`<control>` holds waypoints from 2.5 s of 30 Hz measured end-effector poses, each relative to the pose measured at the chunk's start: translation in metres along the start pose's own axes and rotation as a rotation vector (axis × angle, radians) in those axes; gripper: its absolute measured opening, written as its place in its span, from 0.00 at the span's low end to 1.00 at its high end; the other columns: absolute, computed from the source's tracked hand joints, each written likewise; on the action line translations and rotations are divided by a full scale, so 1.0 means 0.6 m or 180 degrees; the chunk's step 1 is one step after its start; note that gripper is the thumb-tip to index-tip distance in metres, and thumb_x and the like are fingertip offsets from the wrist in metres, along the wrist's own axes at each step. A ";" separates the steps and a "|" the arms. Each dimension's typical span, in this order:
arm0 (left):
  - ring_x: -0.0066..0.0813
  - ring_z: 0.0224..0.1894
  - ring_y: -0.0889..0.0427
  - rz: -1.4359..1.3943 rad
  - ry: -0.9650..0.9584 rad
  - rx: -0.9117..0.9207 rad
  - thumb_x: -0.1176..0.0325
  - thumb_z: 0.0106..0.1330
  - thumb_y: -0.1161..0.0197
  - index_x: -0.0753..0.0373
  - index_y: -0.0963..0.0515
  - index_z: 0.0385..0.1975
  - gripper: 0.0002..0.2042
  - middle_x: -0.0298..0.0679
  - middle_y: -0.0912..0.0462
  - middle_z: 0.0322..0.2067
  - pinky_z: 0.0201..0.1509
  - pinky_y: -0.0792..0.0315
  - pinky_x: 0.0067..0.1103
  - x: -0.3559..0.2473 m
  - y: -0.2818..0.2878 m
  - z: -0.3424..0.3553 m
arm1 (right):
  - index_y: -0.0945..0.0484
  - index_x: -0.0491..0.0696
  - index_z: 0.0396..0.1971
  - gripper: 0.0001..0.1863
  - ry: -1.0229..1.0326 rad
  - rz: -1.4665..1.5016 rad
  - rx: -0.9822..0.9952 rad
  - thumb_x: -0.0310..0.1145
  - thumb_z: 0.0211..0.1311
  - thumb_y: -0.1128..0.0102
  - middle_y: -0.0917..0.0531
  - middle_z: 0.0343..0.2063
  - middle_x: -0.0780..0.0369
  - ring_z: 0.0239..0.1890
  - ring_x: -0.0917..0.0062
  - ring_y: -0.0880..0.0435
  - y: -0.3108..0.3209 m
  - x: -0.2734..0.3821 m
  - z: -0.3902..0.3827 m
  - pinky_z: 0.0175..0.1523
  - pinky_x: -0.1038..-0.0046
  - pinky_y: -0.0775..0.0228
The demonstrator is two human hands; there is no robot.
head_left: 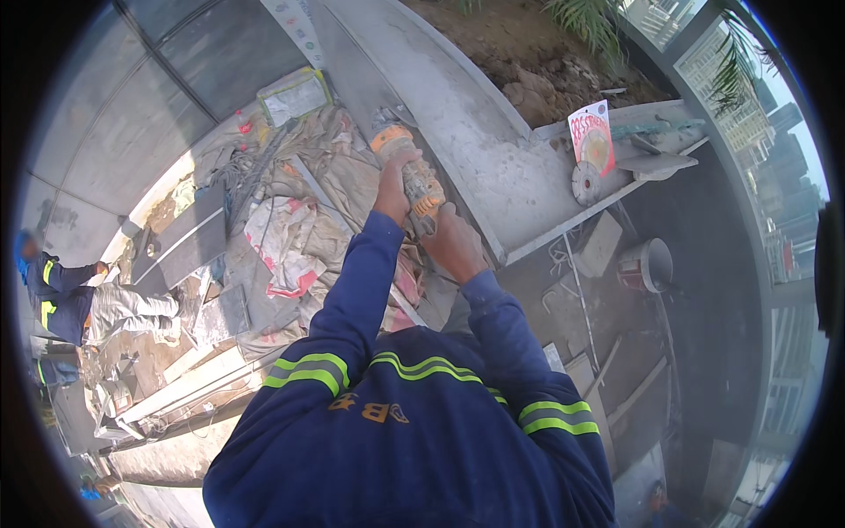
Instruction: The person uses an angle grinder to smooth a concrete ledge at a construction site. The camera wearer holds the tool with both hands and moves it along the surface, generating dust. Other workers are visible nearby handling materials.
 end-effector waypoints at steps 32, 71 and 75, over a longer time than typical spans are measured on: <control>0.42 0.32 0.16 0.0087 0.0088 -0.0005 0.66 0.60 0.33 0.62 0.26 0.42 0.14 0.44 0.22 0.32 0.33 0.18 0.38 0.003 0.000 -0.007 | 0.32 0.37 0.41 0.22 -0.0033 -0.0028 0.0082 0.34 0.52 0.34 0.15 0.33 0.40 0.39 0.44 0.14 0.010 0.004 -0.009 0.44 0.50 0.23; 0.42 0.32 0.17 0.0057 0.0161 0.0163 0.65 0.59 0.32 0.62 0.24 0.39 0.13 0.43 0.21 0.30 0.35 0.19 0.38 0.011 0.001 0.016 | 0.32 0.37 0.41 0.23 0.0065 0.0044 -0.0030 0.34 0.52 0.32 0.15 0.32 0.41 0.38 0.42 0.15 -0.002 -0.009 0.007 0.44 0.49 0.23; 0.40 0.31 0.17 0.0070 0.0149 0.0139 0.65 0.59 0.32 0.62 0.24 0.39 0.13 0.42 0.21 0.30 0.35 0.19 0.37 0.006 0.005 0.031 | 0.32 0.39 0.42 0.24 0.0055 -0.0075 0.0005 0.36 0.53 0.30 0.14 0.34 0.43 0.38 0.47 0.13 -0.010 -0.010 0.020 0.43 0.53 0.21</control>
Point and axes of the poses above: each hand's wrist, its own z-axis towards the middle knuckle, its own y-axis out of the back of the hand, x = y × z, the point moved 8 cm from there along z, towards the middle knuckle
